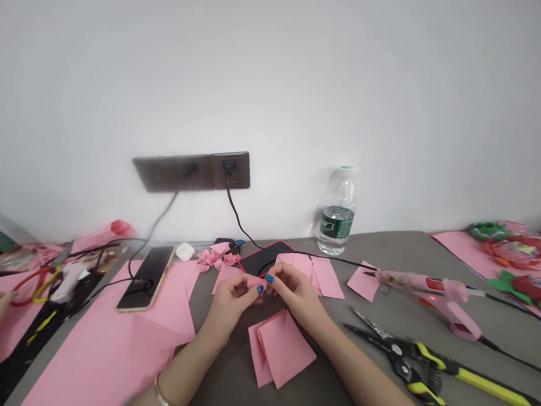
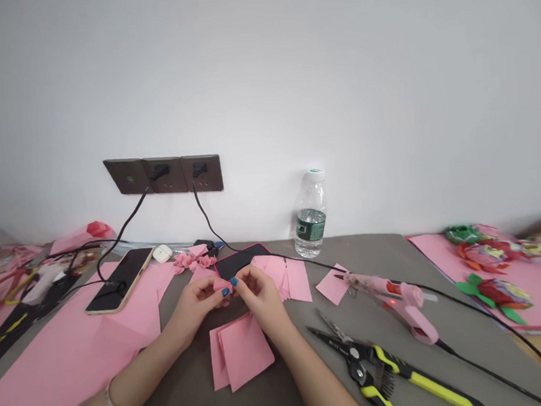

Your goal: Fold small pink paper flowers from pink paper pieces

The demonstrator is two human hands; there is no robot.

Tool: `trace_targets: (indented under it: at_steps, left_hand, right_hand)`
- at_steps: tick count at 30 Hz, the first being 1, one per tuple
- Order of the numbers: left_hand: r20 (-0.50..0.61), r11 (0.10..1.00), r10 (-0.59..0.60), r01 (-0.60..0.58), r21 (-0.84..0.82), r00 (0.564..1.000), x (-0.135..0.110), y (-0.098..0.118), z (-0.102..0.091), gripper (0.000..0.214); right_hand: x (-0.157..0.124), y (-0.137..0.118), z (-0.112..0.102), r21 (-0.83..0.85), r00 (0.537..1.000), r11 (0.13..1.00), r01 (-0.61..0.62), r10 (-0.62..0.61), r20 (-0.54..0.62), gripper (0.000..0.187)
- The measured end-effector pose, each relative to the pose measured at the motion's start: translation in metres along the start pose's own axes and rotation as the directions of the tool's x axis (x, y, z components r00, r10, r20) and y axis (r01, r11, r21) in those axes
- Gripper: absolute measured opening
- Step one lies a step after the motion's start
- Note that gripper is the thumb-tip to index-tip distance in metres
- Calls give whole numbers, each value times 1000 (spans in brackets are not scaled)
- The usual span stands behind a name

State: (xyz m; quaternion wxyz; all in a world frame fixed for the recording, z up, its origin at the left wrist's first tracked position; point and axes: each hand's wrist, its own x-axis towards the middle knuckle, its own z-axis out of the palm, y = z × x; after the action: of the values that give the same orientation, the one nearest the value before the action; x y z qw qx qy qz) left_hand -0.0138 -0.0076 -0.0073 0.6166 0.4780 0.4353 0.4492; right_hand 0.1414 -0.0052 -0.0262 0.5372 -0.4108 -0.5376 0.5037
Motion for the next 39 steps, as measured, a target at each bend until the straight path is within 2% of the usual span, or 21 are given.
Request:
trace_targets:
  at_steps: [13, 27, 31, 39]
  left_hand:
    - [34, 1000, -16, 16, -10, 999, 4, -7, -5, 28]
    - [11, 1000, 14, -14, 25, 1000, 5, -10, -5, 24]
    - [21, 997, 33, -34, 76, 999, 5, -11, -5, 20]
    - [33, 999, 1, -2, 33, 999, 3, -7, -5, 21]
  right_hand:
    - [3, 6, -3, 101, 995, 990, -96, 98, -20, 41]
    - [2, 3, -3, 66, 997, 995, -73, 73, 12, 35]
    - [3, 3, -2, 40, 994, 993, -108, 107, 5, 35]
    - [3, 5, -4, 93, 994, 990, -108, 107, 14, 35]
